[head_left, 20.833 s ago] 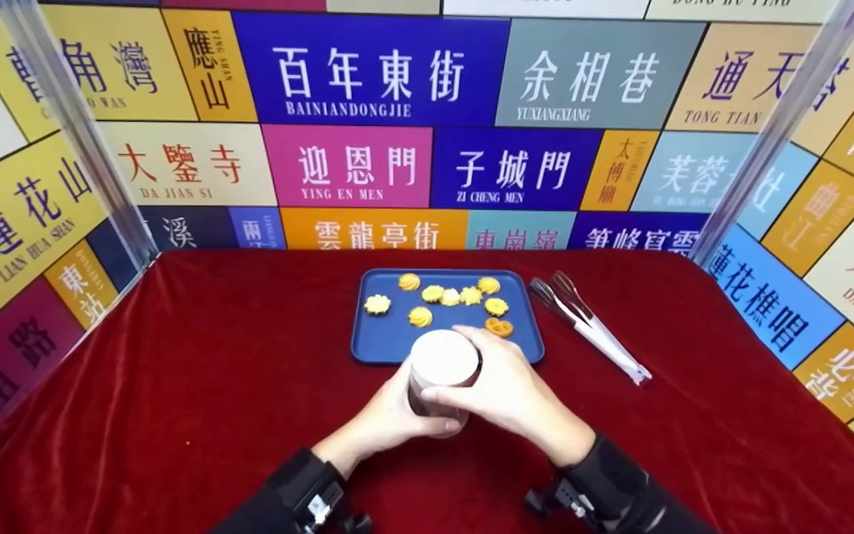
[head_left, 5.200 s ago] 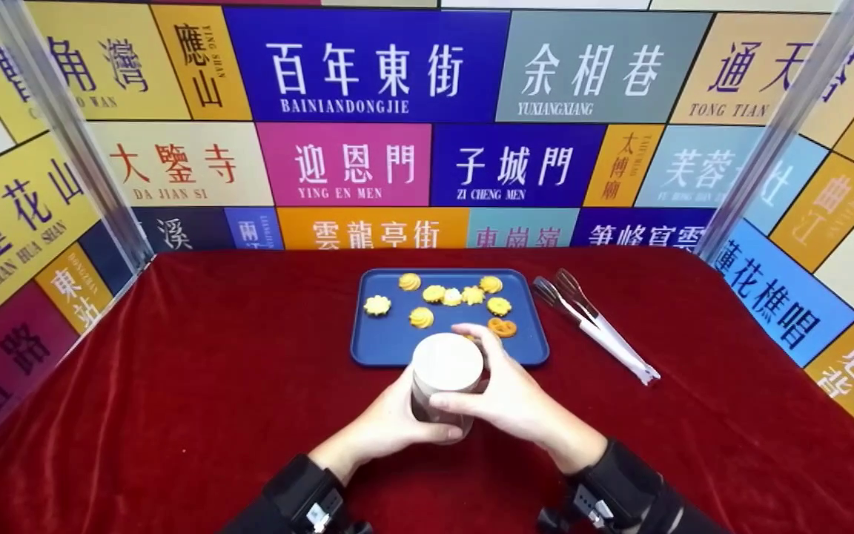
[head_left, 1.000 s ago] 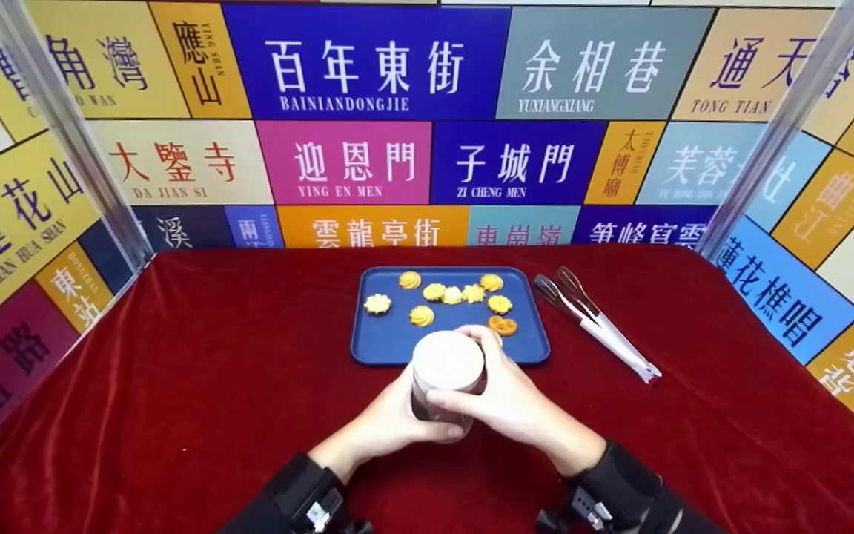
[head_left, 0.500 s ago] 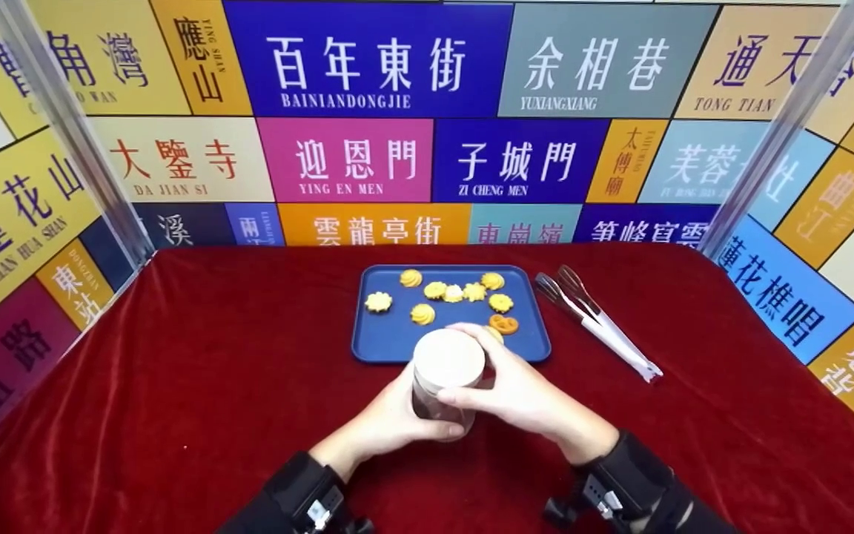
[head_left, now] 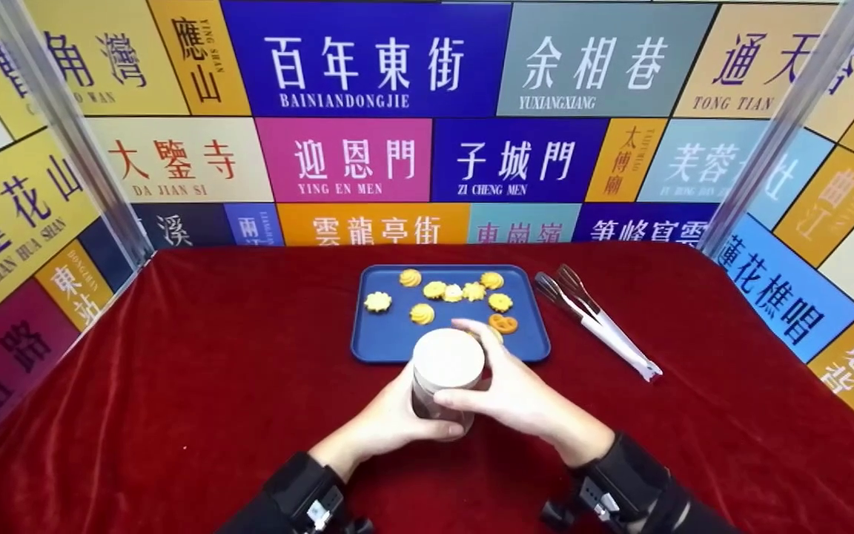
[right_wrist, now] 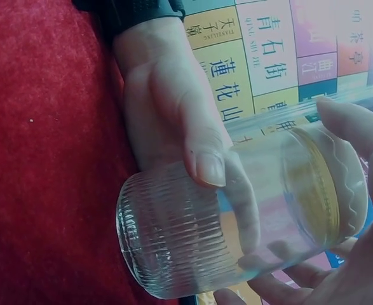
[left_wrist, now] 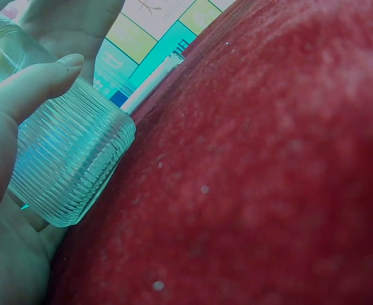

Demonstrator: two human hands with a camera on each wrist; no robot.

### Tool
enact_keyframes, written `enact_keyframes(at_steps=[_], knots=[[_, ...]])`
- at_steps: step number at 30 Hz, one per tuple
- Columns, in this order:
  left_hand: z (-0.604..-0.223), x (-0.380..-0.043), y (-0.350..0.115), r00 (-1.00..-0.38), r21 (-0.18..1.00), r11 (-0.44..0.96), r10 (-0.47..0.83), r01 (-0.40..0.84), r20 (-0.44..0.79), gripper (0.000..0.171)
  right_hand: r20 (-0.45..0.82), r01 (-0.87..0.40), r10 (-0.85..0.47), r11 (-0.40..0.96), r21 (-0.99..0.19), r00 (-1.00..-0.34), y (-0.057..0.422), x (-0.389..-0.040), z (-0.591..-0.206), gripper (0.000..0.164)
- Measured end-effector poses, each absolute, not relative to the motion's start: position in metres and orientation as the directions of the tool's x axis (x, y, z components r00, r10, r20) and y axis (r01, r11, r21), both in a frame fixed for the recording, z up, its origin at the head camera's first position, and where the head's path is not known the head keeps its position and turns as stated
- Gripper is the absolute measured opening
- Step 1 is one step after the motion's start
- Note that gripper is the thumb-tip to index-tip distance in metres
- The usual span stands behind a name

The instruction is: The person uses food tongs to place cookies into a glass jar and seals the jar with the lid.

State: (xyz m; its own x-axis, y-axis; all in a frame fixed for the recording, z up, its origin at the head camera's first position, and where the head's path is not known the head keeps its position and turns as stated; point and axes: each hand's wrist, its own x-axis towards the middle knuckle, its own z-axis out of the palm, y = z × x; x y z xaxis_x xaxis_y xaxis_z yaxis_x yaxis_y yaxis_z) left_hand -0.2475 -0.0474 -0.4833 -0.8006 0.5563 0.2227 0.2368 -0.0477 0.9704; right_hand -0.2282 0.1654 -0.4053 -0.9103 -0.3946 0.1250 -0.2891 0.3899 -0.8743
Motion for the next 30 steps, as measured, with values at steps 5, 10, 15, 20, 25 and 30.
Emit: enact_keyframes(at_steps=[5, 10, 15, 20, 25, 30], knots=[[-0.4828, -0.2478, -0.0474, -0.800, 0.968, -0.044, 0.555, 0.246, 0.229, 0.101, 0.107, -0.233, -0.302, 0.418, -0.878, -0.947, 0.1594, -0.2242, -0.4063, 0.092], [-0.4819, -0.2478, -0.0472, -0.801, 0.966, -0.034, 0.552, 0.257, 0.232, 0.102, 0.099, -0.200, -0.234, 0.459, -0.865, -0.967, 0.1550, -0.2223, -0.4076, 0.087], [-0.4822, -0.2478, -0.0473, -0.802, 0.967, -0.031, 0.551, 0.254, 0.228, 0.102, 0.098, -0.201, -0.239, 0.456, -0.867, -0.966, 0.1552, -0.2230, -0.4076, 0.086], [-0.4824, -0.2472, -0.0478, -0.804, 0.966, -0.025, 0.550, 0.256, 0.227, 0.102, 0.104, -0.220, -0.271, 0.443, -0.869, -0.957, 0.1569, -0.2243, -0.4068, 0.085], [-0.4823, -0.2467, -0.0474, -0.806, 0.968, -0.032, 0.548, 0.248, 0.225, 0.102, 0.125, -0.257, -0.325, 0.404, -0.878, -0.938, 0.1606, -0.2260, -0.4058, 0.082], [-0.4820, -0.2465, -0.0471, -0.812, 0.969, -0.021, 0.542, 0.246, 0.218, 0.102, 0.115, -0.260, -0.375, 0.363, -0.895, -0.920, 0.1643, -0.2278, -0.4045, 0.081]])
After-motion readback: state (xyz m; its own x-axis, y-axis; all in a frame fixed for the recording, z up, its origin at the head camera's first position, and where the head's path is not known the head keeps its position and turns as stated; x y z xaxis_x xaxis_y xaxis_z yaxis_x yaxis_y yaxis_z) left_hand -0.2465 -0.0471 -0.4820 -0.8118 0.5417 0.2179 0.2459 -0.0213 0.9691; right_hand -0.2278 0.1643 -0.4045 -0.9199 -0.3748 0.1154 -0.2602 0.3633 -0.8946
